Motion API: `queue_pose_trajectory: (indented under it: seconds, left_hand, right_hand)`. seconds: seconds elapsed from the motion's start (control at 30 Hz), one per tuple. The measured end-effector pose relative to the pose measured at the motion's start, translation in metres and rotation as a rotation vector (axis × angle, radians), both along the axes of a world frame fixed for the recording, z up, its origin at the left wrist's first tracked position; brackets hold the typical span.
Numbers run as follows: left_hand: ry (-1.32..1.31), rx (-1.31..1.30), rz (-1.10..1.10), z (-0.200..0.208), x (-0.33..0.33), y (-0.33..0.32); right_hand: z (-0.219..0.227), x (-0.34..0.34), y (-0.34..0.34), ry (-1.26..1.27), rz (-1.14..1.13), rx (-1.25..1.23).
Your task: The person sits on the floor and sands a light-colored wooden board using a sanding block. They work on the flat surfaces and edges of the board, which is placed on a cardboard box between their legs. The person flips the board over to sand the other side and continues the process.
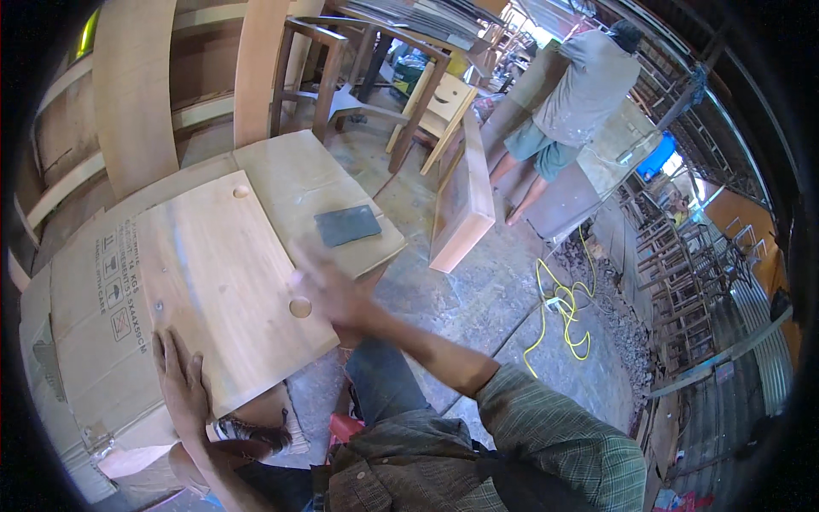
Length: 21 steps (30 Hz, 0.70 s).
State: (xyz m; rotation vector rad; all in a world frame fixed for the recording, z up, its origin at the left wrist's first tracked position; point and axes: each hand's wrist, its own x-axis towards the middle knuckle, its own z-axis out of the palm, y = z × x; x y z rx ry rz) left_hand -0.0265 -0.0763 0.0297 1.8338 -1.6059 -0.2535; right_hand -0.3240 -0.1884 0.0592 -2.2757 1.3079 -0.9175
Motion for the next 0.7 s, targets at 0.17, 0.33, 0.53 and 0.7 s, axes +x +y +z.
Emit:
queue_pose_trajectory:
  seconds: [0.17,0.33,0.53,0.7]
  left_hand:
    - [0.049,-0.055,0.044,-0.006,-0.007,0.011]
    - [0.03,-0.069,0.144,-0.011,-0.008,0.022]
    - [-0.042,0.069,0.152,0.008,-0.002,0.002]
    - [0.052,0.186,0.276,0.025,-0.015,0.01]
  right_hand:
    - [-0.003,0.045,0.067,-0.188,0.25,0.2]
    - [-0.008,0.063,0.106,0.093,0.217,-0.071]
    - [-0.013,0.051,0.092,0.227,0.021,-0.138]
    - [-0.013,0.049,0.08,0.359,-0.088,-0.123]
